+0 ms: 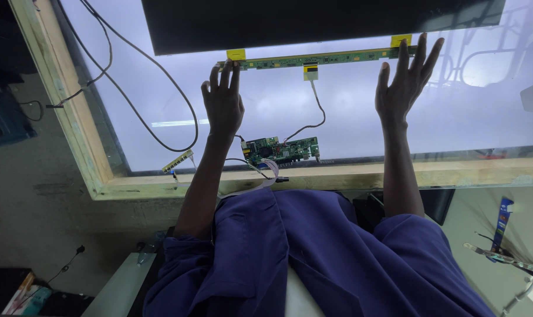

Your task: The person connects a ribbon cable to a circuit board and plugs a power cable into a power strip. They then connect the power strip to a wall socket and test the circuit board by pressing a button, causing a screen to light up. Finally, they touch the screen to check its responsiveness.

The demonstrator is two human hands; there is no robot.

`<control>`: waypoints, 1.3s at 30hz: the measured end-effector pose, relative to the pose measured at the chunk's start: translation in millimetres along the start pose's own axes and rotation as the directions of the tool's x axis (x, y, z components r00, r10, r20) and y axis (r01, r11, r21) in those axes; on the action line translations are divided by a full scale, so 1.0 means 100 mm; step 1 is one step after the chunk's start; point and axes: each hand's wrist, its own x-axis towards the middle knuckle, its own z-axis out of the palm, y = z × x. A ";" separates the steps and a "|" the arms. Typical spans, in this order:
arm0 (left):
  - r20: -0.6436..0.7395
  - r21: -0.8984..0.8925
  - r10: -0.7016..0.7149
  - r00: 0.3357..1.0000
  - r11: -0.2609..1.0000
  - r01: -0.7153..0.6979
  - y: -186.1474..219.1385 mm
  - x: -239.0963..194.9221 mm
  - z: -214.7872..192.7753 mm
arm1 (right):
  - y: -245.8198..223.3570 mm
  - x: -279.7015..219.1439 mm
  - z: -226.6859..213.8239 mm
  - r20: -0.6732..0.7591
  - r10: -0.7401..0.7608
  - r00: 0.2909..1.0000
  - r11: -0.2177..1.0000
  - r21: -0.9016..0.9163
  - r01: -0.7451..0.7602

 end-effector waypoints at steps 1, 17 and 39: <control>-0.008 -0.010 -0.003 1.000 1.000 0.003 -0.01 -0.03 0.01 | -0.01 0.00 0.00 0.002 -0.001 1.000 1.000 -0.005 0.001; -0.005 -0.048 -0.001 1.000 0.999 0.001 -0.01 -0.01 0.07 | -0.01 -0.02 0.00 0.039 0.041 0.998 0.999 0.005 -0.041; -0.071 -0.554 -0.410 0.909 0.774 0.306 -0.23 -0.81 -0.84 | 0.07 -0.02 0.03 0.029 -0.002 1.000 1.000 -0.011 0.002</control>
